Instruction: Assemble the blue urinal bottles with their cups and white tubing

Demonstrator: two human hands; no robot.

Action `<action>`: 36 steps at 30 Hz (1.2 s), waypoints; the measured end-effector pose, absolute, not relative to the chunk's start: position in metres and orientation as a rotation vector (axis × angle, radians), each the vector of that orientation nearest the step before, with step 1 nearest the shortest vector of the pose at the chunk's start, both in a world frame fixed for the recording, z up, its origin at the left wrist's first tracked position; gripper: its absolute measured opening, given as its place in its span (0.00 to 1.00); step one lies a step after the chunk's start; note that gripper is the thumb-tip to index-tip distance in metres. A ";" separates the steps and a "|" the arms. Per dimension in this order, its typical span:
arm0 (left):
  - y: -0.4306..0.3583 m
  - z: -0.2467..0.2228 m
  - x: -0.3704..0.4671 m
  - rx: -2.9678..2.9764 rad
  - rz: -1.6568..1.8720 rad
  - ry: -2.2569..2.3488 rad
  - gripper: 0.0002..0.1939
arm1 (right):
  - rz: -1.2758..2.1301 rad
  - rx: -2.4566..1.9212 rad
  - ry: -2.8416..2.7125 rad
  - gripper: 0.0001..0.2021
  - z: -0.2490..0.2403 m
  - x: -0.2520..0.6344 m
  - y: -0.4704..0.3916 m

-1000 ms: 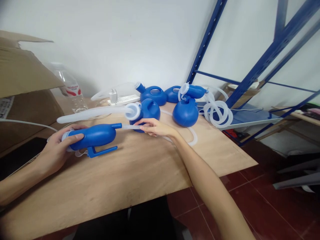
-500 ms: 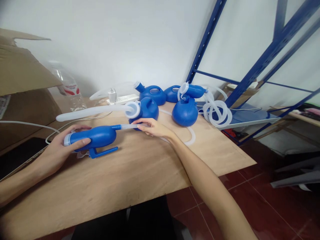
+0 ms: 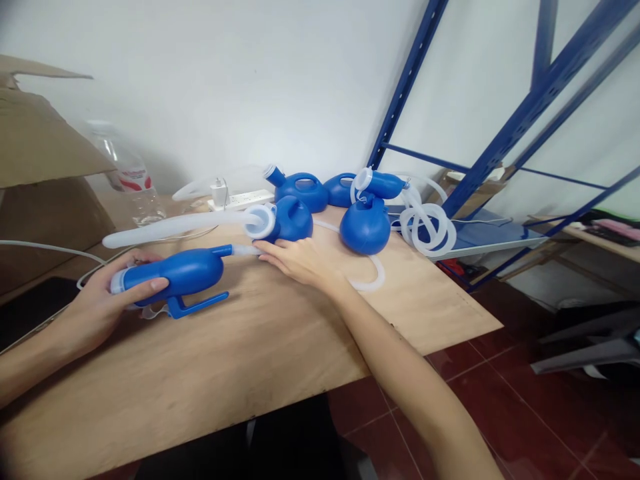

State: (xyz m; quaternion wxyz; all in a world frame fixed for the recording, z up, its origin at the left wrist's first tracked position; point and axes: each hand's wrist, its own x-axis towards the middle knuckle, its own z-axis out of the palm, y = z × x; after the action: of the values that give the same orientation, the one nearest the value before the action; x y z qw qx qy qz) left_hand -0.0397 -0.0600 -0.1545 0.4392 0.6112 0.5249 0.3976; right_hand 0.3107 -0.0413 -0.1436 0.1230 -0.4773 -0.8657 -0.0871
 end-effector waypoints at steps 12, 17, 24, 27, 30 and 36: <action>-0.063 -0.149 -0.033 1.432 0.983 1.299 0.34 | -0.523 -1.665 -2.505 0.24 -0.132 0.300 -0.048; -0.064 -0.149 -0.036 1.482 0.945 1.277 0.32 | -0.482 -1.419 -2.597 0.23 -0.138 0.312 -0.044; -0.072 -0.145 -0.033 1.570 1.036 1.243 0.29 | -0.457 -1.169 -2.522 0.25 -0.145 0.322 -0.040; -0.077 -0.144 -0.029 1.645 1.117 1.265 0.27 | -0.366 -1.107 -2.512 0.24 -0.143 0.319 -0.043; -0.080 -0.145 -0.027 1.694 1.175 1.280 0.27 | -0.238 -1.061 -2.492 0.22 -0.142 0.317 -0.046; -0.075 -0.154 -0.034 1.906 1.212 1.324 0.26 | -0.162 -0.980 -2.487 0.23 -0.147 0.309 -0.045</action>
State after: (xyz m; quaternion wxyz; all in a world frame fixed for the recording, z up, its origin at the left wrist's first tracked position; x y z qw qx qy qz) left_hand -0.0343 -0.0754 -0.1537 0.2588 0.7031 0.4885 0.4473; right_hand 0.3089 -0.0455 -0.1465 0.2297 -0.3561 -0.9039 -0.0588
